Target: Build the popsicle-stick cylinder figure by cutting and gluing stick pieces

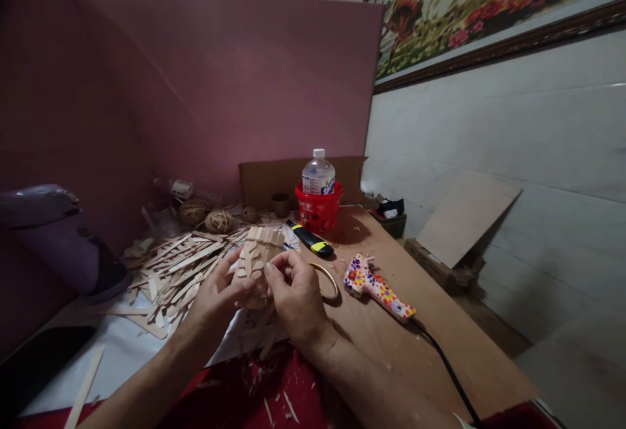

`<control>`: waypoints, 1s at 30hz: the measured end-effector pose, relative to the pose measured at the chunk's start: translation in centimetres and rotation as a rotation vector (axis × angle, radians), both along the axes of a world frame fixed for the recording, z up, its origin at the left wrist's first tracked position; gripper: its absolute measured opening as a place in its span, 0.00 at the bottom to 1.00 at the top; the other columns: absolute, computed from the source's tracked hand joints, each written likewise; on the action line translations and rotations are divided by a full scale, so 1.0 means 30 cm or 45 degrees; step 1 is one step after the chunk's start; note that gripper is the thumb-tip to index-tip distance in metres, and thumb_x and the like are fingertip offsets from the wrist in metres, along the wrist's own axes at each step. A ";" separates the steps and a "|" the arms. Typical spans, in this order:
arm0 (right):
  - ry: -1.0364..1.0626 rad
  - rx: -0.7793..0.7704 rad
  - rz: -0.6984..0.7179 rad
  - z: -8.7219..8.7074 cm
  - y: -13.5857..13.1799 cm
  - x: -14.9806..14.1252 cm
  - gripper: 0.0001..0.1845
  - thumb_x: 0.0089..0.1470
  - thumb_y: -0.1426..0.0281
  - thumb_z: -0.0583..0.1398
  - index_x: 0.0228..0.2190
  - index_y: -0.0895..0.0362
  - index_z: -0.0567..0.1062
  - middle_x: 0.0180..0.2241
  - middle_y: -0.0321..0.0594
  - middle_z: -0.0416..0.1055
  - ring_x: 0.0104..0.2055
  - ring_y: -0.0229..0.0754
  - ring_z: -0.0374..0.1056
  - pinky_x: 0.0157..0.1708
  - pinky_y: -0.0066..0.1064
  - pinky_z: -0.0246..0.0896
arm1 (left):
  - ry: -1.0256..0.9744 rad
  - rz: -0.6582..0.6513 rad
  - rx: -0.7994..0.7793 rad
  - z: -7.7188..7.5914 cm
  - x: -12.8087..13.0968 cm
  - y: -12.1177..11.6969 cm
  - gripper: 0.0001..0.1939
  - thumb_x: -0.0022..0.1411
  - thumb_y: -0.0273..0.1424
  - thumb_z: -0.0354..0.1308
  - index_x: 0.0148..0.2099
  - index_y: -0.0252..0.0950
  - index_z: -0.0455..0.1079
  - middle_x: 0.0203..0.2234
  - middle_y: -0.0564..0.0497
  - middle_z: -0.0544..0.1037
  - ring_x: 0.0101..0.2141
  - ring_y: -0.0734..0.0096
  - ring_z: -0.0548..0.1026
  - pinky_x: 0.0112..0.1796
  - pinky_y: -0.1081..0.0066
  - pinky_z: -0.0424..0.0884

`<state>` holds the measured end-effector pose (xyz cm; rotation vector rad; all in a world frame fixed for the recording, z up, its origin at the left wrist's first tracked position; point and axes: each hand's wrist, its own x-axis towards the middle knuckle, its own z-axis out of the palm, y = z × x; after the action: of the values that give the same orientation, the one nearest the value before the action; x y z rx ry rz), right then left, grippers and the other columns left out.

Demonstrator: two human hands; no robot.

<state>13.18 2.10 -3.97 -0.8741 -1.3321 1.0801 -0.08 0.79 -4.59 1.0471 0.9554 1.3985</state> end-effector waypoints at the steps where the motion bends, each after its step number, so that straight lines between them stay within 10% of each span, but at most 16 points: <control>1: -0.006 0.005 0.006 0.001 -0.001 -0.001 0.08 0.50 0.64 0.58 0.25 0.56 0.66 0.16 0.28 0.61 0.18 0.32 0.57 0.18 0.24 0.52 | -0.030 -0.004 -0.018 0.004 0.002 -0.001 0.38 0.48 0.32 0.66 0.60 0.36 0.56 0.37 0.46 0.79 0.35 0.62 0.77 0.34 0.68 0.71; 30: -0.033 -0.133 0.047 0.013 -0.010 -0.001 0.10 0.46 0.65 0.61 0.24 0.59 0.68 0.18 0.29 0.62 0.20 0.32 0.55 0.20 0.24 0.49 | -0.176 -0.035 -0.077 0.031 0.005 -0.018 0.34 0.49 0.27 0.59 0.59 0.37 0.58 0.38 0.47 0.76 0.33 0.63 0.76 0.30 0.70 0.70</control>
<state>13.15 1.80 -3.60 -0.9464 -1.3276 1.1789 0.08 0.26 -3.66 0.9035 0.8731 1.3923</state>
